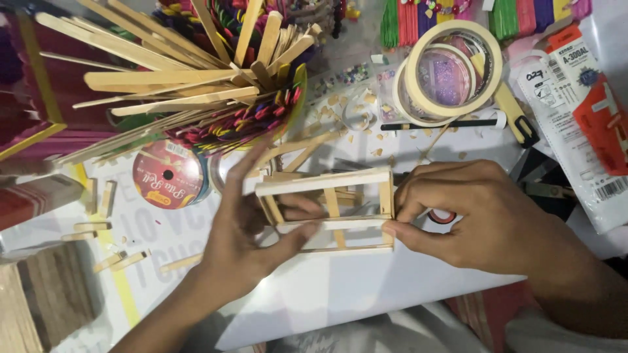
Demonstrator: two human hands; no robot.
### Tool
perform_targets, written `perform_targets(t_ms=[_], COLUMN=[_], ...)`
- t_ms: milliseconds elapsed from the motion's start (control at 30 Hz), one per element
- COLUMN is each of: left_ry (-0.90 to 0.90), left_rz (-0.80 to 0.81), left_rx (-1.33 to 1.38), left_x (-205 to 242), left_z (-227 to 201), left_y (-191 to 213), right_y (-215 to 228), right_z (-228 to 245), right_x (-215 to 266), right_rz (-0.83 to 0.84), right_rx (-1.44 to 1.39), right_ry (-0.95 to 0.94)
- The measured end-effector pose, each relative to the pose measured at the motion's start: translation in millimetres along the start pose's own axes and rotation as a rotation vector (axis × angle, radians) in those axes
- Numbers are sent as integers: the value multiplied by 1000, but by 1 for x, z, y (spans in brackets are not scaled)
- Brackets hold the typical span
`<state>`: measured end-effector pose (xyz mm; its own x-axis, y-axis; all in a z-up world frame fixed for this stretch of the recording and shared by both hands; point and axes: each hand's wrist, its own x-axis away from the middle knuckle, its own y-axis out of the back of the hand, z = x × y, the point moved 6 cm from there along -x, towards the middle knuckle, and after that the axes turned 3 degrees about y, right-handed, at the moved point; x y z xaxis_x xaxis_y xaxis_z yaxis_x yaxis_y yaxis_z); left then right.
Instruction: Reinforcing a small popsicle stick frame by gluing additional sticks to the structure.
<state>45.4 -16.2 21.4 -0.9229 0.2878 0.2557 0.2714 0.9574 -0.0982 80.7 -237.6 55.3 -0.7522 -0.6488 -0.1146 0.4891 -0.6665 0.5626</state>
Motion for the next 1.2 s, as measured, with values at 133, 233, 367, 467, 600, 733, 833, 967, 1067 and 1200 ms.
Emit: perform_targets(t_ms=[133, 233, 367, 467, 600, 733, 833, 967, 1067, 1200], left_ry=[-337, -405, -758, -636, -236, -137, 119, -44, -75, -51], left_rz=[-127, -224, 36, 234, 549, 646, 673, 674, 667, 647], left_rx=[-381, -953, -1116, -1196, -993, -797, -727, -657, -709, -753], left_x=[44, 59, 22, -9, -46, -59, -60, -55, -52, -51], left_z=[-20, -31, -73, -58, -29, -30, -23, -27, -29, -34], left_y=[10, 0, -39, -56, -59, -60, -60, -65, -68, -66], right_y=[4, -1, -16, -22, -17, -17, -18, -22, -22, -20], right_z=[3, 2, 12, 14, 18, 13, 9, 7, 10, 22], right_x=[0, -2, -7, -3, -7, -1, 4, 8, 10, 10], right_rz=[-16, 20, 62, 50, 49, 120, 179, 226, 204, 144], right_rx=[-30, -7, 40, 103, 116, 101, 148, 200, 222, 212], right_ry=[5, 25, 126, 185, 214, 205, 172, 154, 211, 366])
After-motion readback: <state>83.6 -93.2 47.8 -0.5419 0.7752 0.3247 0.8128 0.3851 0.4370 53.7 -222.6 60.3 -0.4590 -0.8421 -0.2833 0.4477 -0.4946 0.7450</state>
